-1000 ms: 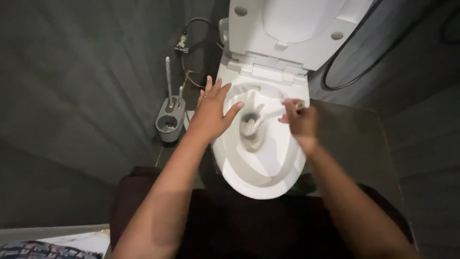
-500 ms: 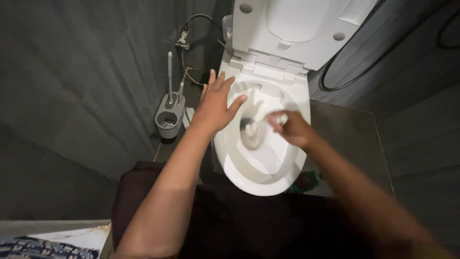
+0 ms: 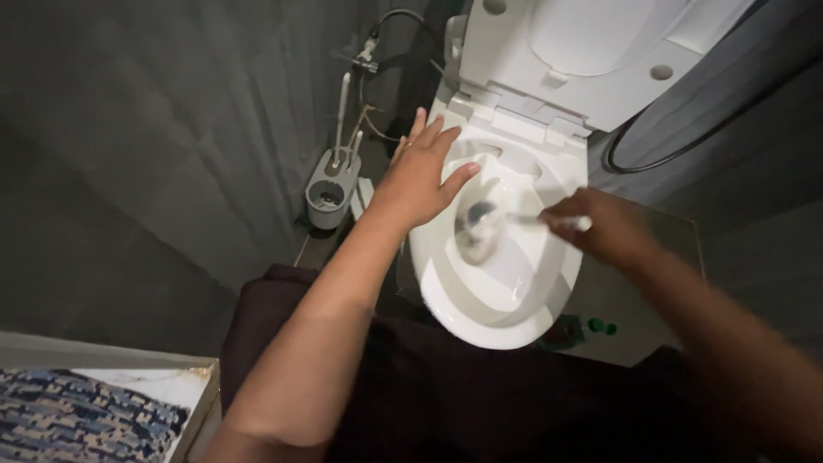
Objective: Cleaning the interior bowl and underside of a toilet seat using liquid detergent and a toilet brush.
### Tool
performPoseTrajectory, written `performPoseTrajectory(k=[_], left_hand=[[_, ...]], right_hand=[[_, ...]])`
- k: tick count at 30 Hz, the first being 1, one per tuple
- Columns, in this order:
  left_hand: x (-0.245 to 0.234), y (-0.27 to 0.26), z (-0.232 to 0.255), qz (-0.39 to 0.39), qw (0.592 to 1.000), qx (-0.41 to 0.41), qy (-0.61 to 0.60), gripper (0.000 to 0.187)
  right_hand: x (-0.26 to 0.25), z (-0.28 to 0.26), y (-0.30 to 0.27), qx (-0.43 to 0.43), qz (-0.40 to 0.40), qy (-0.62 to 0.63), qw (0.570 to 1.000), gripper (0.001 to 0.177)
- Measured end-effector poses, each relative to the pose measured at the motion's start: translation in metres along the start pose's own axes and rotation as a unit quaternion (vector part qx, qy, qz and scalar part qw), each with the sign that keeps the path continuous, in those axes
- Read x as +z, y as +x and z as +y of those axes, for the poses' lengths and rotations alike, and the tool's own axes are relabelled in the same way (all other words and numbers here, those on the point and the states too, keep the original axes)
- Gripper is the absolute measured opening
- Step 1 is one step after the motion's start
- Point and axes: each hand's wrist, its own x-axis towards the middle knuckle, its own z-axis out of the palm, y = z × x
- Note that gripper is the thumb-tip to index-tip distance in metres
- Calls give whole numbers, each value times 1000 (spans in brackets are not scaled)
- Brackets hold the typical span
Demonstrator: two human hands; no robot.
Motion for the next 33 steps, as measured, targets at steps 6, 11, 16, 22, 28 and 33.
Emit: performPoseTrajectory(k=[6, 11, 16, 22, 28, 33], left_hand=[[0, 1, -2, 3, 1000, 23, 4, 67], [-4, -2, 0, -7, 1000, 1, -1, 69], [-1, -1, 2, -21, 1000, 10, 6, 70], [4, 1, 4, -13, 1000, 10, 0, 70], [10, -3, 2, -16, 1000, 26, 7, 68], [-3, -8, -1, -20, 1000, 10, 11, 69]], right_hand=[[-12, -12, 8, -31, -164, -106, 980, 29], [-26, 5, 8, 27, -49, -32, 998, 29], [-20, 4, 15, 296, -39, 176, 938, 32], [1, 44, -13, 402, 53, 272, 873, 28], [36, 8, -29, 63, -23, 46, 997, 26], [28, -24, -24, -42, -73, 6, 996, 27]])
